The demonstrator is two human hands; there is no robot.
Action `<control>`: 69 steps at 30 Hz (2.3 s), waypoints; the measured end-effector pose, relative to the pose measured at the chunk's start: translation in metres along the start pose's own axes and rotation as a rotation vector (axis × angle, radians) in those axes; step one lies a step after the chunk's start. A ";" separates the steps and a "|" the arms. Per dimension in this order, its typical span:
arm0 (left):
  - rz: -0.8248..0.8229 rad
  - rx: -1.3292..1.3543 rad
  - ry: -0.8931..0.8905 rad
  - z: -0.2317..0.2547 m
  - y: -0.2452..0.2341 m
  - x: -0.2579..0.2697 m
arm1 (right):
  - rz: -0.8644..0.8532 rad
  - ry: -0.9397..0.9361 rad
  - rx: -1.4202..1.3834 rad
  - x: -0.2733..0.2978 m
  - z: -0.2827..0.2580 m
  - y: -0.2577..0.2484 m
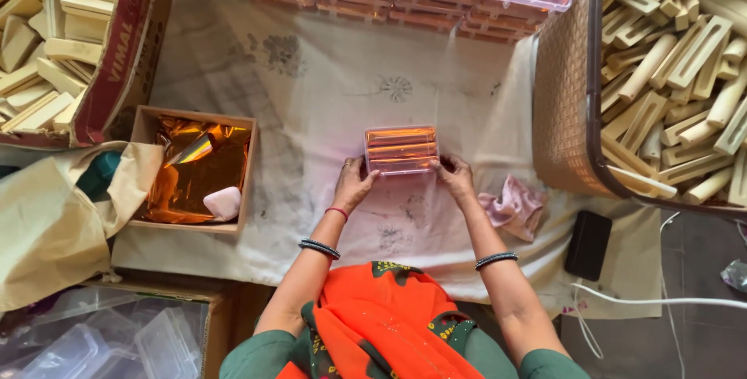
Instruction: The person picks up wooden blocks from a basket, wipes them with a pink cloth, and then wraps them in gold foil. The wrapped blocks are placed into a small box.
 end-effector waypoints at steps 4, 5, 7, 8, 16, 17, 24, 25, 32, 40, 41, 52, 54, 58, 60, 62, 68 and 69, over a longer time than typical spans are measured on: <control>-0.029 -0.060 0.027 -0.015 0.010 -0.007 | 0.029 -0.009 -0.008 0.003 0.006 0.003; -0.044 -0.048 0.005 -0.017 0.011 -0.011 | 0.076 0.013 -0.031 -0.003 0.018 0.002; -0.060 -0.035 -0.012 -0.027 0.015 -0.019 | 0.127 0.032 -0.056 -0.004 0.036 0.003; -0.041 -0.010 0.025 -0.033 0.018 -0.024 | 0.212 -0.049 0.051 0.000 0.034 0.001; 0.021 0.244 0.029 -0.058 0.017 -0.023 | 0.381 -0.013 0.028 0.060 0.037 0.026; 0.022 0.252 0.039 -0.055 0.015 -0.022 | 0.353 -0.001 -0.051 0.062 0.035 0.030; -0.028 0.399 -0.010 -0.070 0.023 -0.028 | 0.220 0.123 -0.521 0.068 0.031 0.040; -0.024 0.399 -0.011 -0.058 0.014 -0.026 | 0.216 0.123 -0.520 0.071 0.022 0.041; -0.120 0.887 -0.329 -0.041 0.008 -0.006 | 0.153 0.201 -0.642 0.073 0.020 0.065; -0.013 0.881 -0.247 -0.048 0.016 -0.012 | 0.168 0.154 -0.561 0.065 0.017 0.063; 0.000 0.854 -0.226 -0.051 0.018 -0.015 | 0.180 0.151 -0.547 0.063 0.019 0.062; -0.048 0.866 -0.247 -0.053 0.013 -0.009 | 0.191 0.392 -0.598 0.091 0.022 0.076; -0.045 0.911 -0.255 -0.049 0.011 -0.007 | 0.201 0.403 -0.633 0.092 0.035 0.080; -0.043 0.918 -0.271 -0.047 0.011 -0.006 | 0.209 0.354 -0.656 0.098 0.040 0.082; -0.058 0.931 -0.256 -0.045 0.010 -0.005 | 0.193 0.307 -0.660 0.100 0.037 0.082; -0.040 0.847 -0.223 -0.038 0.002 -0.003 | 0.195 0.309 -0.658 0.099 0.039 0.080; -0.020 0.732 -0.185 -0.032 -0.004 0.000 | 0.217 0.312 -0.662 0.102 0.041 0.080; -0.024 0.736 -0.197 -0.030 -0.005 0.000 | 0.220 0.311 -0.656 0.102 0.042 0.080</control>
Point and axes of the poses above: each hand's wrist, its own x-axis away from the middle knuckle, its own y-axis out of the palm, z = x × y, the point moved 8 cm from there along -x, towards the middle knuckle, and after that the axes turned 3 degrees about y, right-handed, at the moved point
